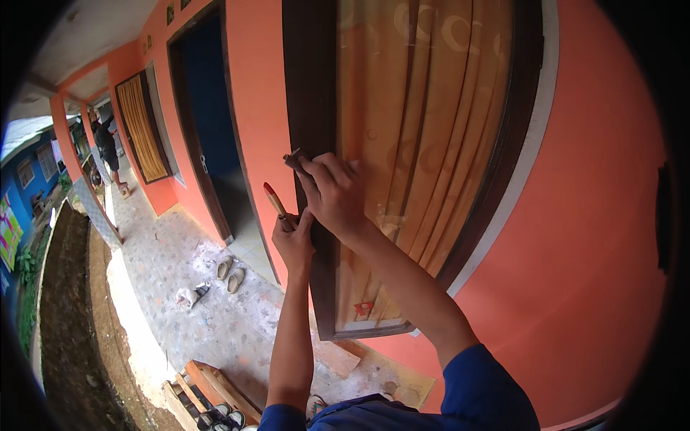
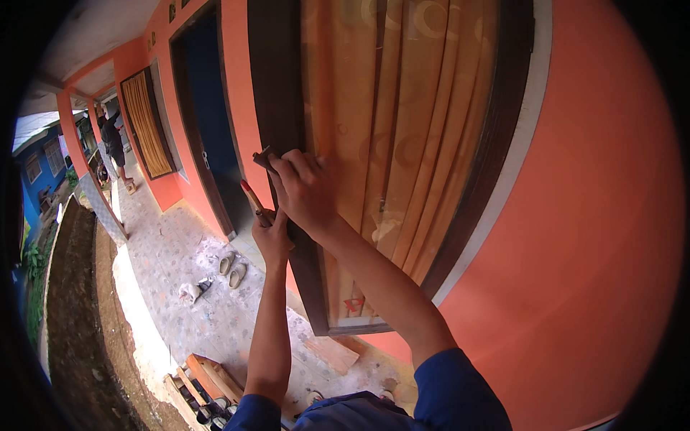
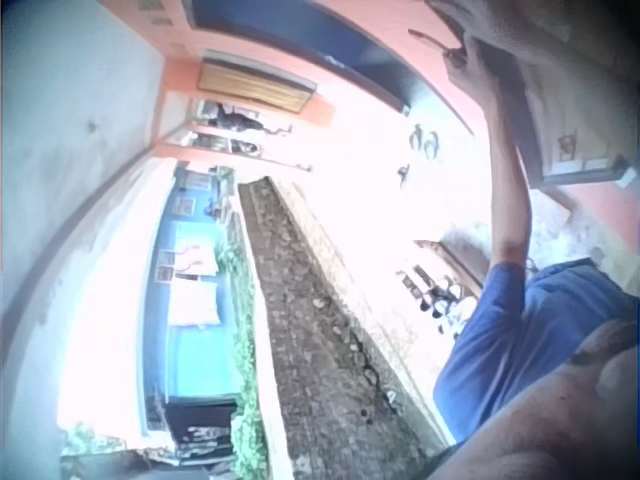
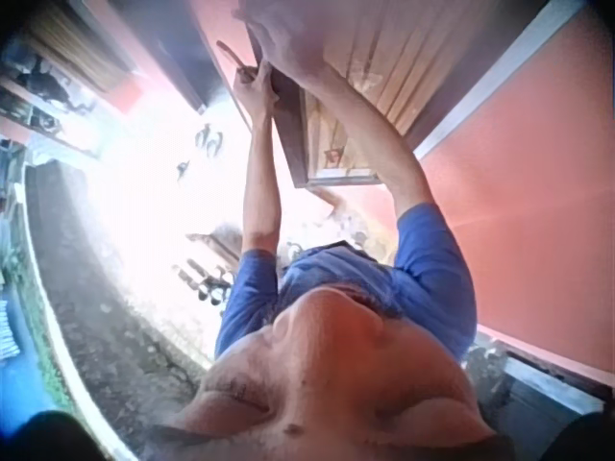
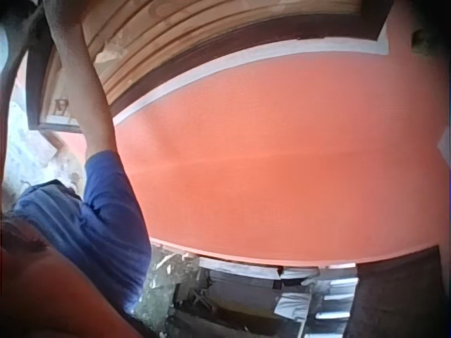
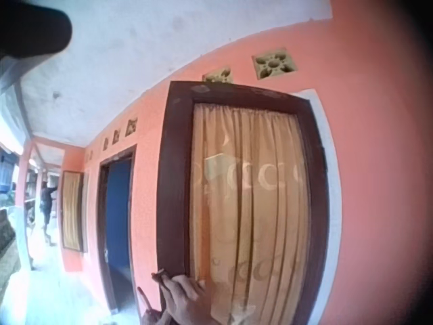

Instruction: The person paints the dark brown frame of a window with a paintbrush. They work along the vertical and horizontal edges of the frame, applying paint in steady strokes while standing on a covered outdoor walkway.

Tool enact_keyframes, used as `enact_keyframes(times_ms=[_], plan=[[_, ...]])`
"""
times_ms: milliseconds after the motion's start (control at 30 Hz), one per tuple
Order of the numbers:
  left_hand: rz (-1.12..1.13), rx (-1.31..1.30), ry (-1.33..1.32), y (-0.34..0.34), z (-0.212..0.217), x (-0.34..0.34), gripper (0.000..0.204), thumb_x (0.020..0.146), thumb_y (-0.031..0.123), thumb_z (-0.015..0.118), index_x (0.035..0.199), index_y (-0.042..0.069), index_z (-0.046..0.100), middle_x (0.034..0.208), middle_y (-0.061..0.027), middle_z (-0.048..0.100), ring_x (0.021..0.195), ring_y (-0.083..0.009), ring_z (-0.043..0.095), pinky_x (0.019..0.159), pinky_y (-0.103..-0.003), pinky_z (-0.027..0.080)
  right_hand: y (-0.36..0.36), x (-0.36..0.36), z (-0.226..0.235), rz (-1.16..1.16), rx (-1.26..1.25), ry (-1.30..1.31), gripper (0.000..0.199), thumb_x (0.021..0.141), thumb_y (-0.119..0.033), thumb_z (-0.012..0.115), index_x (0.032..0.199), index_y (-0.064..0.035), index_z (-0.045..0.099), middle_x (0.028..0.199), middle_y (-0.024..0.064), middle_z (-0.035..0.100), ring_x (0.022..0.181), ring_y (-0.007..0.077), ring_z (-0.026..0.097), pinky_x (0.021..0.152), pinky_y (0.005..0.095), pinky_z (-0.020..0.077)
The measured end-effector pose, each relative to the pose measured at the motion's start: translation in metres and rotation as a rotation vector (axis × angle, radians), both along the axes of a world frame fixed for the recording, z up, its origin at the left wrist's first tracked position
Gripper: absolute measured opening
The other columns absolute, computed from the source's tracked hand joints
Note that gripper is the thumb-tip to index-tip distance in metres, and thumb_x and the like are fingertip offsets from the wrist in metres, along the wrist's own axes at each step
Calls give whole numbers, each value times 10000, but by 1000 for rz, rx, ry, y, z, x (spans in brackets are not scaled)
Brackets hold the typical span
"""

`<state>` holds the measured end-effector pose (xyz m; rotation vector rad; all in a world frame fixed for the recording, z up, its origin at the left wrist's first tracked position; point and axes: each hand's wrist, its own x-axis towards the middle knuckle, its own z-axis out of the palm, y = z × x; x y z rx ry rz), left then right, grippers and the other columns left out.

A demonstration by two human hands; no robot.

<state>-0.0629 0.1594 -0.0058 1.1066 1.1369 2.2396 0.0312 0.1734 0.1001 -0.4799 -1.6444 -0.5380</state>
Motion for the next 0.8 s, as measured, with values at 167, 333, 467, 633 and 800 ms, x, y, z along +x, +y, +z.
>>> enact_keyframes(times_ms=[167, 333, 467, 633, 800], plan=[[-45, -85, 72, -7, 0, -10, 408, 873, 248, 783, 678, 61, 478, 569, 43, 395, 504, -56, 343, 455, -270, 270, -34, 35, -28, 568, -782, 211, 150, 918, -112, 665, 1045, -36, 638, 926, 74, 653, 877, 166, 645, 804, 296, 484], [-59, -67, 110, -29, 13, -5, 368, 904, 272, 752, 723, 64, 508, 605, 47, 408, 540, -54, 363, 502, -254, 291, -41, 89, -34, 831, -898, 492, 260, 962, -162, 650, 1146, 7, 578, 1013, 24, 637, 943, 95, 603, 839, 263, 480], [-43, -65, 107, -45, 43, -13, 332, 926, 287, 726, 770, 65, 535, 665, 50, 427, 614, -59, 378, 573, -250, 313, -45, 146, -28, 598, -699, 555, 249, 970, -181, 651, 1122, 3, 581, 993, 29, 623, 933, 90, 587, 840, 259, 468], [-13, 6, 180, -33, 96, -18, 323, 926, 319, 720, 821, 56, 563, 704, 40, 470, 666, -69, 413, 628, -256, 335, -51, 233, 14, 326, -451, 669, 228, 991, -217, 630, 1041, -1, 575, 877, 23, 597, 835, 91, 567, 786, 268, 467], [40, 63, 252, -38, 136, -4, 325, 932, 313, 714, 809, 52, 565, 697, 50, 455, 667, -56, 399, 624, -248, 325, -36, 293, 36, 146, -331, 713, 240, 997, -227, 618, 1046, 0, 554, 811, 20, 587, 787, 86, 558, 741, 265, 469]])
